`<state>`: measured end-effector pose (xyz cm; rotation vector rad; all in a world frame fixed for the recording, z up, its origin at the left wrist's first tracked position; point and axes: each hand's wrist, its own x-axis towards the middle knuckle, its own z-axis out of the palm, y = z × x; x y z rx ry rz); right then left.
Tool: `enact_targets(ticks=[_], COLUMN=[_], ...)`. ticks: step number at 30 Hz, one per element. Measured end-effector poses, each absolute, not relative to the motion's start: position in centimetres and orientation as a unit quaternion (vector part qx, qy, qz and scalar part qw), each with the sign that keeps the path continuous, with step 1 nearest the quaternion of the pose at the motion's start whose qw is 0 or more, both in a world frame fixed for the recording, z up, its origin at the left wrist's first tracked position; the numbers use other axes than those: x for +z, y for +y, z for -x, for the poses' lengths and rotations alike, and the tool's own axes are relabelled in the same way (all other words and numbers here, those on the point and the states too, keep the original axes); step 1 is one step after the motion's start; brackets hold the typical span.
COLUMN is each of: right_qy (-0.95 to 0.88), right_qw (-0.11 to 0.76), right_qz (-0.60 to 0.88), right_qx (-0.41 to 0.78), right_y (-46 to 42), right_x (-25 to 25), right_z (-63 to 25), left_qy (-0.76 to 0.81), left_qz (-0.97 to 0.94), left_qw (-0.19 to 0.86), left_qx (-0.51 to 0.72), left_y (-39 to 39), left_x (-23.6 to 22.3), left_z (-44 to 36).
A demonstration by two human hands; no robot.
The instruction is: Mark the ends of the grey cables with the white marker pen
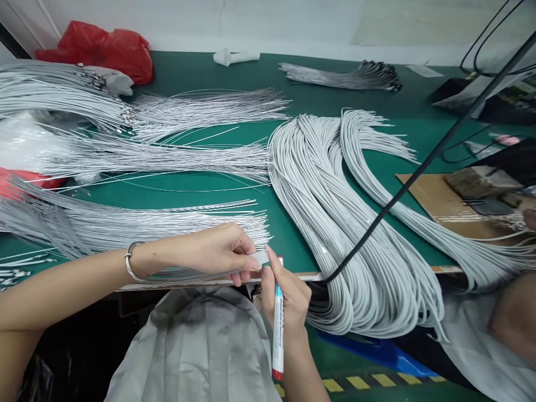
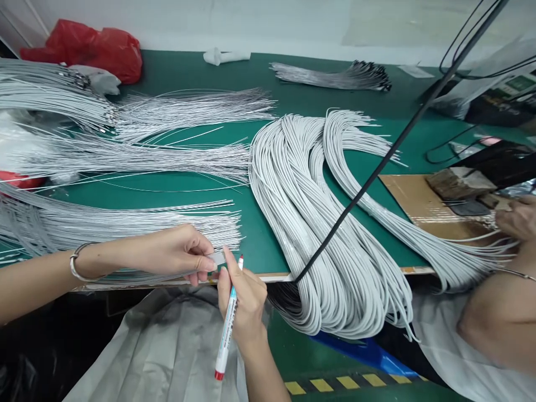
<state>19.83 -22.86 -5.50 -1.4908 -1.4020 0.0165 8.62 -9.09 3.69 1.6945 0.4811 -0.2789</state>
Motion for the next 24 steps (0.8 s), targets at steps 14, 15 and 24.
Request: enact_targets(ticks=[14, 15, 24], right_qy=[-0.556, -0.558, -0.378], right_qw=[0.536, 0.534, 0.714], right_qz=[0.634, 0.633, 0.560], right_qx=[0.048, 0.048, 0.183], right_y=[-23.4, -23.4, -22.9], right_x=[-6.3, -6.3, -6.5], right_z=[-20.6, -20.8, -23.0], left_qy=[0.203, 0.202, 0.209], left_qz=[-0.713, -0.713, -0.725], left_qw=[0.658, 0.657, 0.636], left_qx=[-0.133, -0.137, -0.166], left_y=[-9.1, -9.0, -9.2], left_x=[2.7, 2.7, -0.8], left_z=[-9.6, -9.7, -10.0])
